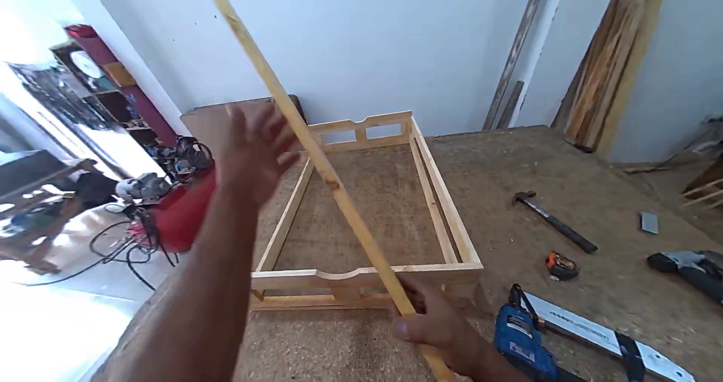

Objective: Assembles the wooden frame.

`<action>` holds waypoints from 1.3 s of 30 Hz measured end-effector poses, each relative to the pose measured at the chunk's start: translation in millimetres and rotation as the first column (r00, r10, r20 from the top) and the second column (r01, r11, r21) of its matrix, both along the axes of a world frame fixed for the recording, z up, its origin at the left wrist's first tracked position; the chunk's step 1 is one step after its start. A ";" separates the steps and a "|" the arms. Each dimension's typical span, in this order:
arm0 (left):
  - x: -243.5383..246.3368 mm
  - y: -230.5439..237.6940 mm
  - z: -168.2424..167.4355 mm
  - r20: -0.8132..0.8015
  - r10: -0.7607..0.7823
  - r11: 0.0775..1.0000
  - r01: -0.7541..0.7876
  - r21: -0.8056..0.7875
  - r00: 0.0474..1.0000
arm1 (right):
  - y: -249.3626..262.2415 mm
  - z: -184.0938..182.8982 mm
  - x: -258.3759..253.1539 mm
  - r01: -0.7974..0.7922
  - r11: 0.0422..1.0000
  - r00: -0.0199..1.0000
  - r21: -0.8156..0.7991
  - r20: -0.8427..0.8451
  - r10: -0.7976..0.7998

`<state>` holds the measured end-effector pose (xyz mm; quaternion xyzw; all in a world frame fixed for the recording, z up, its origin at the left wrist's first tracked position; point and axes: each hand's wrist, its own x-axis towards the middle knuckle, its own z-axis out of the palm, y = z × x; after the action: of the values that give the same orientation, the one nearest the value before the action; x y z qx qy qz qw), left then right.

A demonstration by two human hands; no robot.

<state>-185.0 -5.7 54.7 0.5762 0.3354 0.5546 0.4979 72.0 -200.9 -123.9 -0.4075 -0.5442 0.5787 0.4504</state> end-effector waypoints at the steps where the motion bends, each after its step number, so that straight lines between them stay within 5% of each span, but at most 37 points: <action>1: 7.7 -15.4 -33.9 0.005 -0.008 0.998 0.008 -0.057 1.000 | 0.3 7.2 -10.4 -0.027 0.999 0.995 -0.033 -0.096 0.024; 5: 53.8 -104.4 -151.4 0.110 -0.148 0.917 0.178 -0.356 0.983 | 15.2 28.1 -45.2 0.154 0.970 0.988 -0.188 0.028 -0.152; 8: 74.6 -145.4 -176.4 0.329 -0.109 0.815 0.274 -0.511 0.938 | 39.0 7.9 -60.8 0.204 0.918 0.979 -0.340 0.067 -0.192; 12: 68.2 -128.5 -205.8 0.384 0.075 0.629 0.255 -0.734 0.920 | 51.8 -41.5 -79.4 0.155 0.856 0.987 -0.494 0.045 -0.153; 16: 55.0 -127.8 -217.3 0.374 0.078 0.622 0.248 -0.743 0.924 | 46.2 -54.4 -85.7 0.058 0.870 0.997 -0.490 -0.024 -0.079; 19: 37.1 -122.1 -220.5 0.262 0.113 0.650 0.128 -0.749 0.958 | 34.0 -43.2 -58.5 -0.129 0.902 0.990 -0.412 -0.002 0.140; 21: 13.2 -115.3 -232.9 0.359 0.046 0.585 0.266 -0.766 0.932 | 12.9 -39.0 -20.1 -0.137 0.955 0.971 -0.263 0.154 0.182; 23: -12.2 -110.7 -251.3 0.539 -0.051 0.502 0.488 -0.714 0.841 | -15.4 -55.8 32.2 0.080 0.989 0.946 -0.128 0.323 -0.035; 26: -35.2 -113.2 -271.1 0.611 -0.114 0.487 0.580 -0.653 0.784 | -54.3 -116.8 133.3 0.506 0.861 0.591 0.053 0.705 -0.391; 28: -42.3 -122.8 -275.9 0.604 -0.099 0.499 0.564 -0.657 0.791 | -77.6 -176.9 197.8 0.616 0.787 0.314 0.035 0.905 -0.286; 32: -41.6 -139.5 -270.1 0.608 -0.052 0.500 0.548 -0.671 0.792 | -116.4 -285.8 271.8 0.433 0.900 0.055 -0.040 0.998 0.018; 34: -42.6 -137.8 -273.7 0.633 -0.094 0.506 0.584 -0.634 0.769 | -116.8 -299.1 276.9 0.376 0.926 0.004 -0.030 1.000 0.031; 39: -52.8 -130.7 -277.7 0.728 -0.098 0.504 0.665 -0.552 0.678 | -84.3 -276.1 272.0 0.411 0.874 0.169 -0.259 0.964 0.205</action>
<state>-237.8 -136.4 -223.0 0.1457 0.2152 0.3675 0.8930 344.0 -285.2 -400.0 -0.8135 -0.5152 0.2580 -0.0788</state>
